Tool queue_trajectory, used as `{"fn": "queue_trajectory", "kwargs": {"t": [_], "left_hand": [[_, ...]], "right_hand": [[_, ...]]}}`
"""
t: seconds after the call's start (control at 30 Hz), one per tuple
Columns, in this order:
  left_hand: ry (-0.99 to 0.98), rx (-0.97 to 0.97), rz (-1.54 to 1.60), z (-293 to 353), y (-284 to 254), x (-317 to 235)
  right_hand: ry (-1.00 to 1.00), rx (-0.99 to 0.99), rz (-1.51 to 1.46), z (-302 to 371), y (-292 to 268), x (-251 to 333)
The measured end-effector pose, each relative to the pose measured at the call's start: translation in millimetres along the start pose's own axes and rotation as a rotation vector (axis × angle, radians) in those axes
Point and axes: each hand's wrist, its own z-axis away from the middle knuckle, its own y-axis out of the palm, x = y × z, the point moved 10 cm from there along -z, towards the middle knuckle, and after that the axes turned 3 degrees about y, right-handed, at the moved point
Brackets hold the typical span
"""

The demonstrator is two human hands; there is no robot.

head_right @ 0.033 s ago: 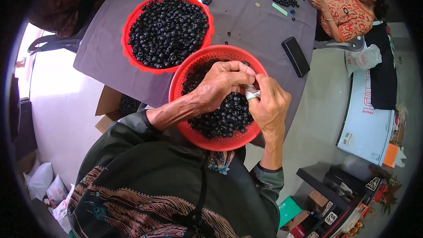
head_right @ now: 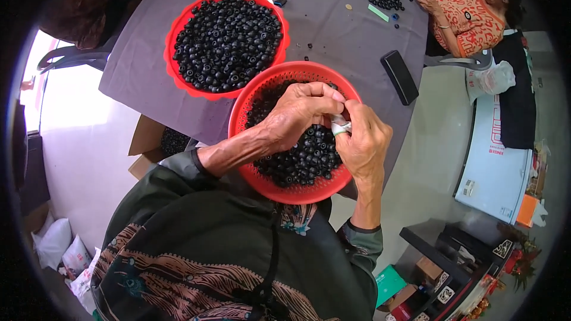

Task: The person sorts small black plastic components by hand, picking specific items from red bowls and placing them into a small white container.

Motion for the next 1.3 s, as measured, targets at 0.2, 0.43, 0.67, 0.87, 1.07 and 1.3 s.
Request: {"fn": "queue_trajectory", "kwargs": {"t": [0.2, 0.43, 0.67, 0.87, 1.07, 1.3], "left_hand": [[-0.058, 0.092, 0.264, -3.1, 1.4, 0.9], [-0.044, 0.240, 0.415, -8.4, 1.9, -4.3], [-0.081, 0.194, 0.399, -5.1, 22.0, -6.0], [-0.084, 0.175, 0.382, -4.9, 25.8, -5.3], [-0.090, 0.163, 0.392, -5.9, 27.9, -3.5], [-0.103, 0.156, 0.407, -5.9, 27.4, -2.3]], "right_hand": [[0.121, 0.022, -0.113, -8.9, 3.7, -8.0], [0.359, 0.163, -0.499, -15.1, 8.8, -21.2], [0.345, 0.209, -0.335, -15.5, 3.3, -33.8], [0.364, 0.300, -0.293, -19.2, 6.2, -34.9], [0.340, 0.233, -0.332, -18.8, 4.6, -37.9], [0.363, 0.241, -0.374, -17.9, 8.5, -40.4]]}}
